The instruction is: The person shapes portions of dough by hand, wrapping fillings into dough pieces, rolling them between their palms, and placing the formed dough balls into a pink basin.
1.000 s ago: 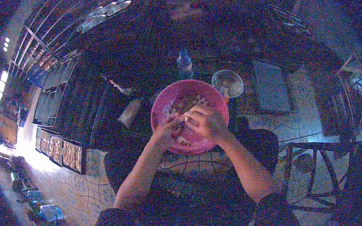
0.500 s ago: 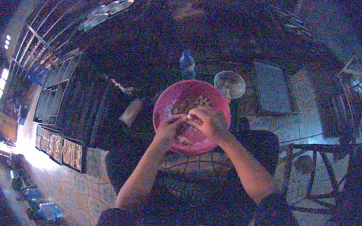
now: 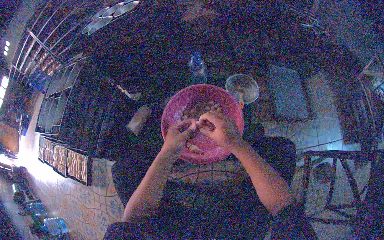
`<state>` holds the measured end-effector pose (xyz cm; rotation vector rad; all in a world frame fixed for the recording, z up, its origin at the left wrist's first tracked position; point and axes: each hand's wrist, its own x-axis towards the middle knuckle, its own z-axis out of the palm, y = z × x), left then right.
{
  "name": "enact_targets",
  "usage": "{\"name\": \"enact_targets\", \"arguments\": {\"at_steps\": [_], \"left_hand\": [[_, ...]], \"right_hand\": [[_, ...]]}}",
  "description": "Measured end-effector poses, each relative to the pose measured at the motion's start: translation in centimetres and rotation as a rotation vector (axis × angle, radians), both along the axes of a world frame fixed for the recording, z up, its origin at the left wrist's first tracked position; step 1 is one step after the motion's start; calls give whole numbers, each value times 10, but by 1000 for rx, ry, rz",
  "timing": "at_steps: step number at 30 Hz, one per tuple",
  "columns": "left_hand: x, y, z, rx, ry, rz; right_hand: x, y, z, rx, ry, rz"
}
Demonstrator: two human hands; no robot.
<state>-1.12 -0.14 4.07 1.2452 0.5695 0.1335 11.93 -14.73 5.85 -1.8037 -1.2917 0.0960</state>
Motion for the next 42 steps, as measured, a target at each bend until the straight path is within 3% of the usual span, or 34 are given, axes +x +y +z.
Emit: {"name": "enact_targets", "arguments": {"at_steps": [1,3,8,10,13,14,16,18,20,23,26,28,32,35,37,42], "left_hand": [[1,2,-12,-178,18,27],[5,7,-40,-232,-30,40],[4,6,-35,-309,-49,80],[4,8,-41,-118,-58,104],[-4,-6,34,-26,126,71],[-3,-6,31,-27,126,72],[-2,-4,13,204,0,127],[3,6,-27,193,-34,136],[3,6,-25,185,-69,143],[0,3,-19,49,8,111],[0,1,-22,-147,-52,94],[2,1,-34,-325,-192,131],[7,-1,-34,-342,-220,252],[6,-1,-23,-280,-96,330],[6,2,-23,-12,-106,252],[5,2,-31,65,-96,177]], "right_hand": [[-3,0,3,9,79,20],[-10,-2,19,0,119,13],[-3,2,10,48,78,79],[-5,1,12,-49,178,67],[-5,5,2,-3,109,33],[-6,5,2,-4,109,35],[-7,5,4,-11,101,12],[-7,8,0,31,77,23],[-5,9,-2,76,54,33],[-2,10,-5,77,106,42],[-1,11,-8,85,48,2],[-1,12,-8,110,146,16],[2,16,-17,70,167,13],[-2,14,-16,58,319,19],[-5,12,-12,67,446,-49],[-7,8,4,-1,368,-73]]}}
